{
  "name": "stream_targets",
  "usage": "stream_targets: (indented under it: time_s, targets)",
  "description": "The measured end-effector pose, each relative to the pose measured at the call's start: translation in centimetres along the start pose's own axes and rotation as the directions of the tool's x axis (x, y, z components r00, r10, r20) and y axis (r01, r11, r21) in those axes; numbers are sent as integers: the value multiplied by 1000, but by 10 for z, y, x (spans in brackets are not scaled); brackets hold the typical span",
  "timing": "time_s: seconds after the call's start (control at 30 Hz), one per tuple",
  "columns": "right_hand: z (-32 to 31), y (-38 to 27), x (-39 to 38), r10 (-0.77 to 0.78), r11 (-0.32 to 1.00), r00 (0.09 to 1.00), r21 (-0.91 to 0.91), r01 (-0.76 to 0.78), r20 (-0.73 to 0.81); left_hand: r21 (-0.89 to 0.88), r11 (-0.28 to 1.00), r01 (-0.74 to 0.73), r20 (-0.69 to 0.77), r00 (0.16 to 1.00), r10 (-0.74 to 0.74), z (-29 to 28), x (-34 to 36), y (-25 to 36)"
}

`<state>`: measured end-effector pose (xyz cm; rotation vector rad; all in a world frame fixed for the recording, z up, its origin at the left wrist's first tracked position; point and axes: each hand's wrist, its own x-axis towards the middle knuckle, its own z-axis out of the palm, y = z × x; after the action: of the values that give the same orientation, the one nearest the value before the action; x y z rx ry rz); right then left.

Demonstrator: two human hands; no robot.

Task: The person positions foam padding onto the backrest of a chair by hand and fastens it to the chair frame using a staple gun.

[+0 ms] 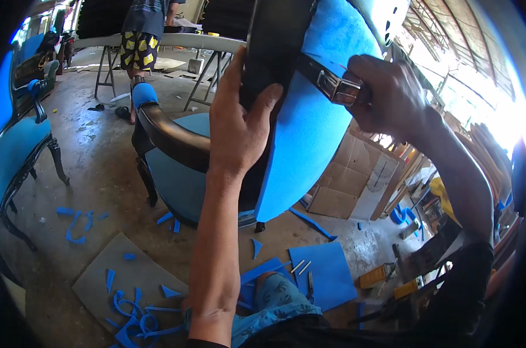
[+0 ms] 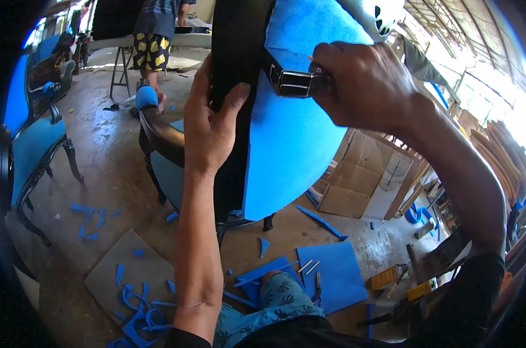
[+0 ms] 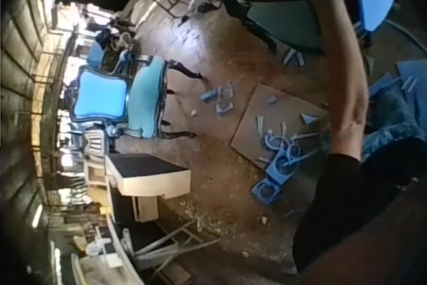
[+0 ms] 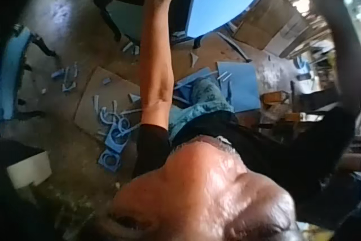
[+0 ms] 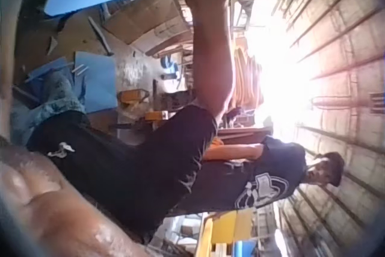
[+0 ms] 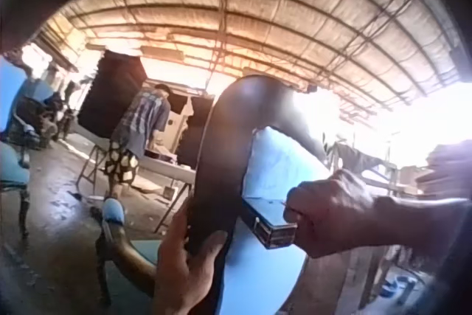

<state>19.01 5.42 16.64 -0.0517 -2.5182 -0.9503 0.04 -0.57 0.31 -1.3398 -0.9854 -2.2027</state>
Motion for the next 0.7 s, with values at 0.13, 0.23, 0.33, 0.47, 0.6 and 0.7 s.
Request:
stream_targets:
  time_s: [0.13, 0.23, 0.33, 0.47, 0.6, 0.7]
  targets:
    - [-9, 2, -14, -65, 998, 998, 10, 65, 21, -88, 996, 32, 50, 998, -27, -1, 3, 8]
    - [-10, -14, -57, 97, 974, 995, 200, -103, 37, -60, 996, 63, 66, 996, -59, -4, 4, 10]
    - [5, -30, -136, 305, 823, 911, 406, -398, 276, 19, 998, 62, 79, 995, -63, -4, 1, 10]
    - [82, -73, -274, 378, 412, 705, 573, -709, 600, 146, 989, -18, 107, 994, 3, 0, 2, 21]
    - [162, -145, -398, 349, -161, 346, 420, -893, 871, 190, 981, 23, 125, 991, -48, -3, 2, 8]
    - [189, -192, -447, 242, -599, 288, 376, -707, 927, 118, 990, 76, 87, 992, -87, 1, 1, 9]
